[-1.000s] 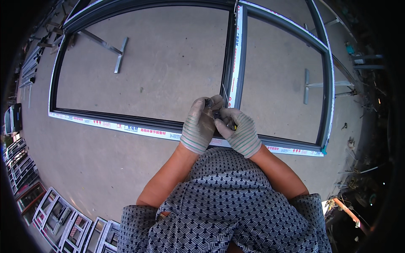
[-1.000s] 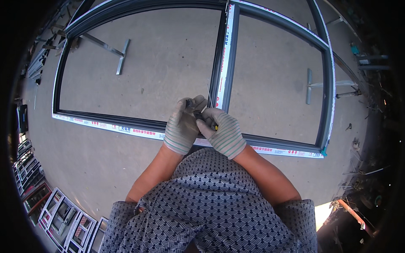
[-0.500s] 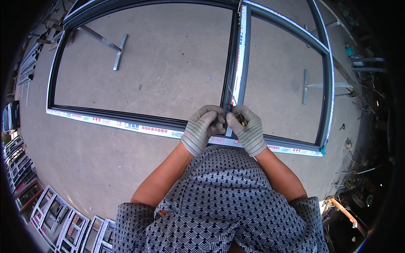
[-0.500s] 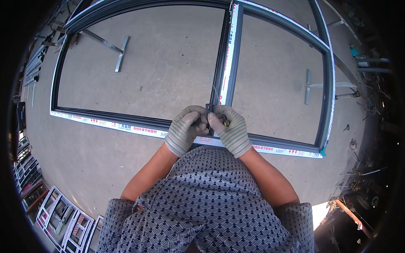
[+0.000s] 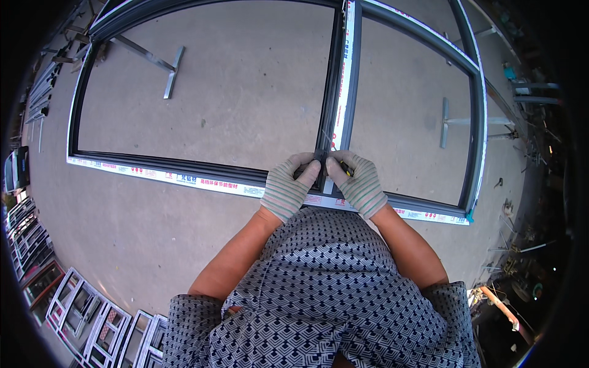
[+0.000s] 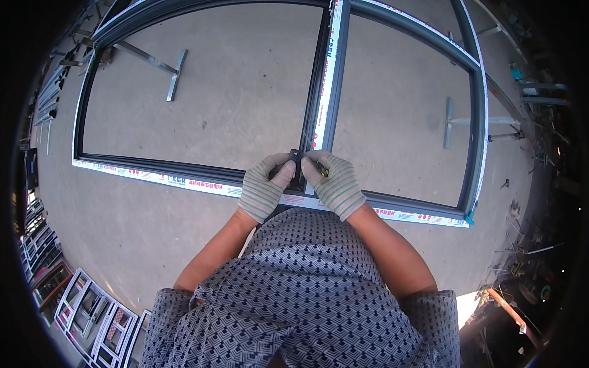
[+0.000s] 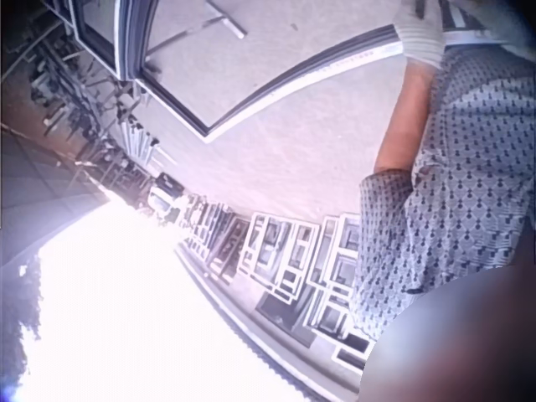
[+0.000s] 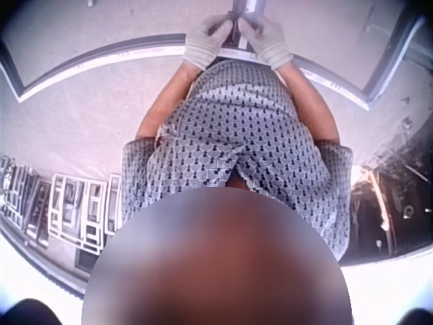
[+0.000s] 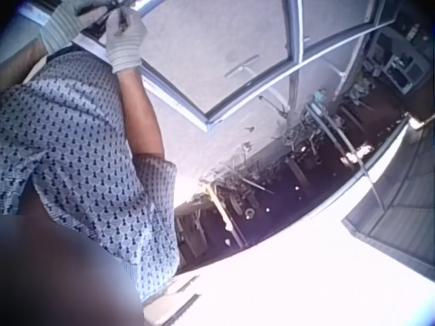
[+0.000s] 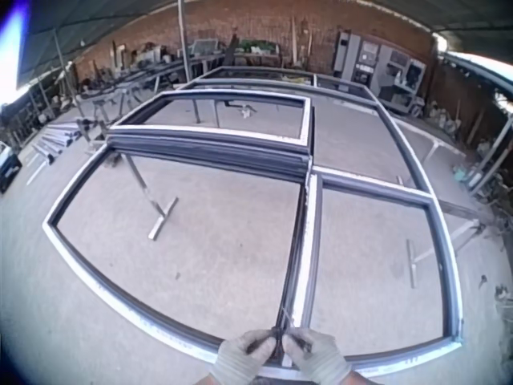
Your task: The person uses a cordless drill to fasten screws into a large aluminum window frame resting on a stand. They then retrieve small hardware from a bowl and use a screwdriver to install components into the frame's grooves.
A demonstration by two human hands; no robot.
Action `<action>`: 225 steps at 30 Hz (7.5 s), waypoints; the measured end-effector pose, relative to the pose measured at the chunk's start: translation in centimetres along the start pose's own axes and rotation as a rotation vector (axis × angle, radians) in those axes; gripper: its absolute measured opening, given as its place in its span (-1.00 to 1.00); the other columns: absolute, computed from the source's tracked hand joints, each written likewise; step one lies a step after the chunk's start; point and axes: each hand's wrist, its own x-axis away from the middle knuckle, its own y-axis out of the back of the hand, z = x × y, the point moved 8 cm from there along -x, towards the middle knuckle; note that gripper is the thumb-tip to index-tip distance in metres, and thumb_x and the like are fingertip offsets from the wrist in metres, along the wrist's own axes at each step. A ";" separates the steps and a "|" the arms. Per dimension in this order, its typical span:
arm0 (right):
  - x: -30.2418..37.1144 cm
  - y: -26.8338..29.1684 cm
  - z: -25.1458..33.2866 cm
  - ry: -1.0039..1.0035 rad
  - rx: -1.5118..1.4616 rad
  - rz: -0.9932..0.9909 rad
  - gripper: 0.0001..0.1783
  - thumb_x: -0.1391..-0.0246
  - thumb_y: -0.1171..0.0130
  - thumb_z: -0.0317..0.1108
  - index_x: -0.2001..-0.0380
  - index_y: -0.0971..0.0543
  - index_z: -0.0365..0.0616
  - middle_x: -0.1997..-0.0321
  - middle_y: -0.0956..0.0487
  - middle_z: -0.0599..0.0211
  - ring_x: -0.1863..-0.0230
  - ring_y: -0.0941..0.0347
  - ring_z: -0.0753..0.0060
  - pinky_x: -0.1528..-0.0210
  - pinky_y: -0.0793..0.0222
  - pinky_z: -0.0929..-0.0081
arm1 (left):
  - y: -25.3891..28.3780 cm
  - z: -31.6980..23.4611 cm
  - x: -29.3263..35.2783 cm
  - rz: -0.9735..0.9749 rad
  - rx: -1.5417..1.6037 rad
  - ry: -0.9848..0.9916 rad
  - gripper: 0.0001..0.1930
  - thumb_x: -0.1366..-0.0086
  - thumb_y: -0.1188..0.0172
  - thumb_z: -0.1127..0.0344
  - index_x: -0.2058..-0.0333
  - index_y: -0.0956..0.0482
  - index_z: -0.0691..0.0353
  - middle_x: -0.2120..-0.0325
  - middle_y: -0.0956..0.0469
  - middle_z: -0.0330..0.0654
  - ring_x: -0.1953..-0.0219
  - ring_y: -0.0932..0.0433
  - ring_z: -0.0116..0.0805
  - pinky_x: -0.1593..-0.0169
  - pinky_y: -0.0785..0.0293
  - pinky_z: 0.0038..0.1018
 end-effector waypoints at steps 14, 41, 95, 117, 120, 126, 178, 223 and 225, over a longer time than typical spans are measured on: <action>-0.7 2.5 -0.4 0.061 0.014 -0.008 -0.76 -0.31 -0.18 -0.34 0.05 -0.64 -0.22 0.25 -0.66 0.32 0.24 -0.55 0.57 0.11 -0.49 0.55 | -2.6 0.4 -0.7 0.201 -0.961 0.002 -0.72 -0.33 -0.16 0.10 0.27 -0.67 0.20 0.30 -0.64 -0.02 0.19 -0.64 0.03 0.05 -0.54 -0.13; 3.8 2.1 3.1 0.126 0.319 0.388 -0.69 -0.28 -0.13 -0.34 -0.02 -0.62 -0.21 0.06 -0.69 0.04 0.07 -0.68 0.16 -0.05 -0.56 0.36 | -0.8 0.1 1.9 -0.161 -0.735 -0.202 -0.84 -0.22 -0.29 0.30 0.28 -0.61 0.23 0.41 -0.61 -0.03 0.33 -0.62 -0.01 0.26 -0.54 -0.18; 2.8 0.6 4.1 0.071 0.346 0.344 -0.68 -0.27 -0.13 -0.30 -0.01 -0.64 -0.17 0.22 -0.70 0.05 0.24 -0.69 0.21 0.07 -0.57 0.36 | 1.0 -1.2 2.1 -0.193 -0.819 -0.507 -0.92 -0.20 -0.26 0.37 0.36 -0.53 0.16 0.50 -0.52 -0.14 0.38 -0.57 -0.10 0.27 -0.50 -0.19; -1.1 -1.1 9.0 0.127 0.850 0.741 -0.75 -0.26 -0.13 -0.23 0.32 -0.66 -0.17 0.54 -0.62 0.15 0.48 -0.63 0.27 0.37 -0.52 0.36 | -1.2 -1.2 1.3 0.153 -0.787 -0.452 -0.93 -0.18 -0.23 0.38 0.40 -0.62 0.23 0.47 -0.59 -0.04 0.31 -0.61 -0.01 0.18 -0.54 -0.15; -1.6 -1.2 9.1 0.190 0.857 0.749 -0.69 -0.28 -0.13 -0.14 0.30 -0.67 -0.17 0.50 -0.65 0.13 0.44 -0.64 0.22 0.34 -0.52 0.33 | -1.3 -1.3 1.2 0.168 -0.746 -0.449 -0.92 -0.17 -0.24 0.37 0.41 -0.62 0.24 0.49 -0.59 -0.04 0.32 -0.61 0.02 0.18 -0.54 -0.13; -3.9 -0.4 10.0 0.088 0.928 0.649 -0.61 -0.25 -0.19 -0.02 0.23 -0.67 -0.17 0.43 -0.67 0.10 0.39 -0.64 0.12 0.26 -0.55 0.29 | -2.0 -1.2 0.4 0.053 -0.725 -0.462 -0.90 -0.20 -0.25 0.32 0.43 -0.61 0.21 0.52 -0.59 -0.06 0.38 -0.61 0.01 0.20 -0.54 -0.11; -4.6 -14.5 8.8 0.546 1.468 1.515 -0.78 -0.22 -0.22 -0.22 0.18 -0.68 -0.09 0.43 -0.67 0.14 0.38 -0.64 0.12 0.21 -0.58 0.27 | 0.7 5.2 1.9 0.058 -0.669 -0.078 -0.70 -0.10 -0.20 0.27 0.19 -0.79 0.09 0.33 -0.59 -0.12 0.13 -0.51 -0.15 -0.22 -0.26 -0.26; -5.5 -14.3 10.0 0.616 1.394 1.327 -0.62 -0.26 -0.18 0.04 0.21 -0.67 -0.05 0.30 -0.62 0.28 0.14 -0.56 0.31 0.01 -0.52 0.35 | 0.2 5.1 1.7 -0.308 -0.522 -0.206 -0.88 -0.04 -0.35 0.32 0.38 -0.73 0.02 0.32 -0.67 -0.23 0.14 -0.60 -0.16 -0.07 -0.42 -0.21; -5.5 -14.4 10.6 0.677 1.433 1.303 -0.60 -0.24 -0.20 0.07 0.24 -0.68 -0.05 0.34 -0.62 0.28 0.18 -0.58 0.31 0.05 -0.54 0.37 | 0.2 5.2 1.6 -0.314 -0.524 -0.216 -0.92 -0.06 -0.36 0.31 0.41 -0.72 0.04 0.32 -0.68 -0.21 0.16 -0.61 -0.14 -0.06 -0.41 -0.20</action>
